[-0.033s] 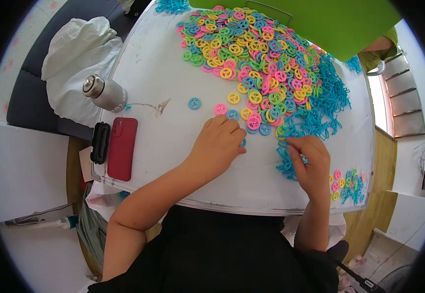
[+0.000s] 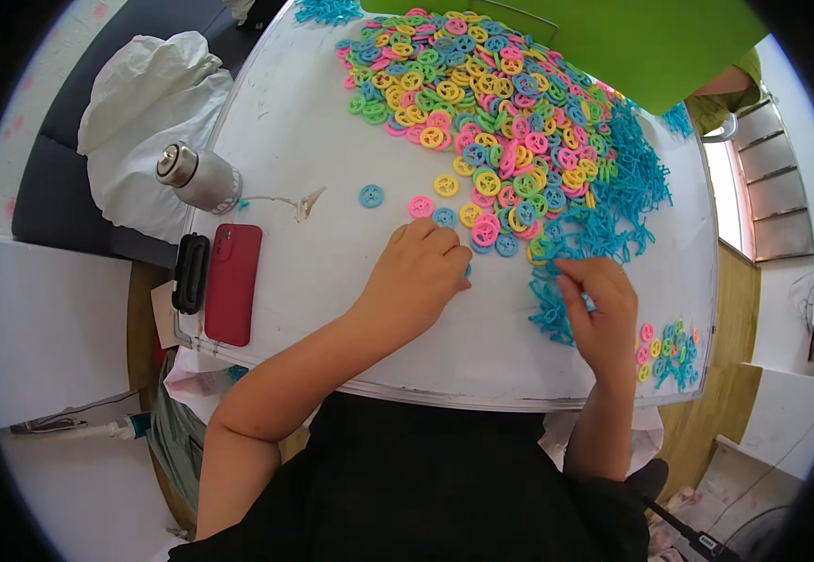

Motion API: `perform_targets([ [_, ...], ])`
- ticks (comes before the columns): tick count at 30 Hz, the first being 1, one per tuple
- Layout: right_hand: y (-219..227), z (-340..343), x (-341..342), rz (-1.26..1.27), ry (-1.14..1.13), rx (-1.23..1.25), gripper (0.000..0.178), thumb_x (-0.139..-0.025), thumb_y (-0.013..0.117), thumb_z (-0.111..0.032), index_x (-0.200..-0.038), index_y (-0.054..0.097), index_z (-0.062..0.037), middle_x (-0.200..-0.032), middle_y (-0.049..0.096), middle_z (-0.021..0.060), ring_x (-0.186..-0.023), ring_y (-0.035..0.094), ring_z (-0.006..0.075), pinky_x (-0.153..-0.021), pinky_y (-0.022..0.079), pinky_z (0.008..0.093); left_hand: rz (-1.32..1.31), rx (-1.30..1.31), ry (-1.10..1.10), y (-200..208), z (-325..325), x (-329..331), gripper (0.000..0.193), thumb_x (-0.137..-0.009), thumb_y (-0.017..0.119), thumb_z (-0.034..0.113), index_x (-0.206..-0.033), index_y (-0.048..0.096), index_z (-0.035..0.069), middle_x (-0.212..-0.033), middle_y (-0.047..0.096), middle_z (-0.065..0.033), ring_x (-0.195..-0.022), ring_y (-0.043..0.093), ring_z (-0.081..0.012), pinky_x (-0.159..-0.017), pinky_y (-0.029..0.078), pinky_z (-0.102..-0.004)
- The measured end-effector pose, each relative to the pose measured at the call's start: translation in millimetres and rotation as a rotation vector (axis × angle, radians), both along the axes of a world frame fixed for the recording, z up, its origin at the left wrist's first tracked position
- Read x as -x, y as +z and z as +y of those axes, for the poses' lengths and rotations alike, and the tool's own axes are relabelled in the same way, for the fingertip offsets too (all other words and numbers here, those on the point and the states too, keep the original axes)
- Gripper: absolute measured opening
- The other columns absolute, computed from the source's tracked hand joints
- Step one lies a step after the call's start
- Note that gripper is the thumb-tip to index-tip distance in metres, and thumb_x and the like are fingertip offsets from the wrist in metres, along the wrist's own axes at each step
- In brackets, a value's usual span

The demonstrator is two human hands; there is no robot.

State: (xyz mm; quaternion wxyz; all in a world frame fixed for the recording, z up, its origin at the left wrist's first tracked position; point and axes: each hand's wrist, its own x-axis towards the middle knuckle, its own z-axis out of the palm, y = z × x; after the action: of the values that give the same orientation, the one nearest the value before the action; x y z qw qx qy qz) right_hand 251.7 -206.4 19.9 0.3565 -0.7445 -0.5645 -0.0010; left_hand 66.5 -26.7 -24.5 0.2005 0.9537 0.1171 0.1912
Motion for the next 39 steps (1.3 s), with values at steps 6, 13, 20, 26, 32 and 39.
perform_targets([
  [6,6.1,-27.5,-4.9,0.02,-0.08,0.045,0.023,-0.083,0.07,0.004,-0.105,0.071,-0.0011,-0.087,0.066,0.0105,-0.074,0.061,0.0238,-0.069,0.05,0.0335,0.007,-0.071,-0.057,20.4,-2.9,5.4,0.011,-0.086,0.068,0.014,-0.094,0.066,0.007,-0.087,0.064,-0.0088,-0.09,0.06,-0.0304,-0.082,0.048,-0.0432],
  [13,-15.3,-39.3,15.2,-0.037,-0.001,0.271,0.032,-0.076,0.075,0.0,-0.107,0.071,-0.0054,-0.102,0.06,0.0126,-0.094,0.059,0.0321,-0.08,0.05,0.0414,0.083,0.303,0.176,15.7,-18.1,22.5,0.011,-0.09,0.067,0.014,-0.098,0.068,0.008,-0.083,0.065,-0.0126,-0.083,0.062,-0.0335,-0.073,0.05,-0.0439],
  [20,-14.1,-33.2,7.5,-0.008,0.046,0.234,0.028,-0.073,0.076,0.0,-0.1,0.07,-0.0045,-0.096,0.058,0.0118,-0.093,0.059,0.0331,-0.08,0.049,0.0404,0.034,0.226,0.081,13.7,-28.6,17.0,0.022,-0.084,0.075,0.016,-0.104,0.071,0.009,-0.095,0.066,-0.0076,-0.09,0.062,-0.0289,-0.075,0.051,-0.0406],
  [26,-11.2,-43.7,-10.2,0.766,-0.061,0.032,0.017,-0.085,0.07,0.001,-0.099,0.061,-0.0044,-0.084,0.063,0.0014,-0.073,0.057,0.004,-0.06,0.043,0.0212,-0.077,0.356,0.049,22.9,-22.3,23.0,0.033,-0.081,0.078,0.013,-0.113,0.07,0.01,-0.101,0.066,-0.0107,-0.097,0.063,-0.0287,-0.081,0.051,-0.0369],
  [32,1.8,3.9,34.0,1.218,0.04,0.047,0.012,-0.091,0.068,-0.003,-0.102,0.062,-0.0034,-0.073,0.064,0.0027,-0.058,0.055,0.0064,-0.052,0.042,0.0195,-0.329,0.45,0.014,45.0,-36.7,10.5,0.041,-0.08,0.079,0.008,-0.119,0.066,0.008,-0.106,0.068,-0.0108,-0.102,0.065,-0.0267,-0.08,0.053,-0.0346],
  [39,-11.6,25.3,48.6,1.086,0.233,0.092,0.027,-0.089,0.071,-0.001,-0.116,0.065,-0.0011,-0.095,0.062,0.0033,-0.082,0.055,0.0074,-0.07,0.043,0.0216,-0.238,0.632,0.06,27.2,-26.7,27.8,0.029,-0.085,0.075,0.003,-0.113,0.068,0.003,-0.097,0.073,-0.0105,-0.083,0.07,-0.02,-0.076,0.054,-0.0305],
])
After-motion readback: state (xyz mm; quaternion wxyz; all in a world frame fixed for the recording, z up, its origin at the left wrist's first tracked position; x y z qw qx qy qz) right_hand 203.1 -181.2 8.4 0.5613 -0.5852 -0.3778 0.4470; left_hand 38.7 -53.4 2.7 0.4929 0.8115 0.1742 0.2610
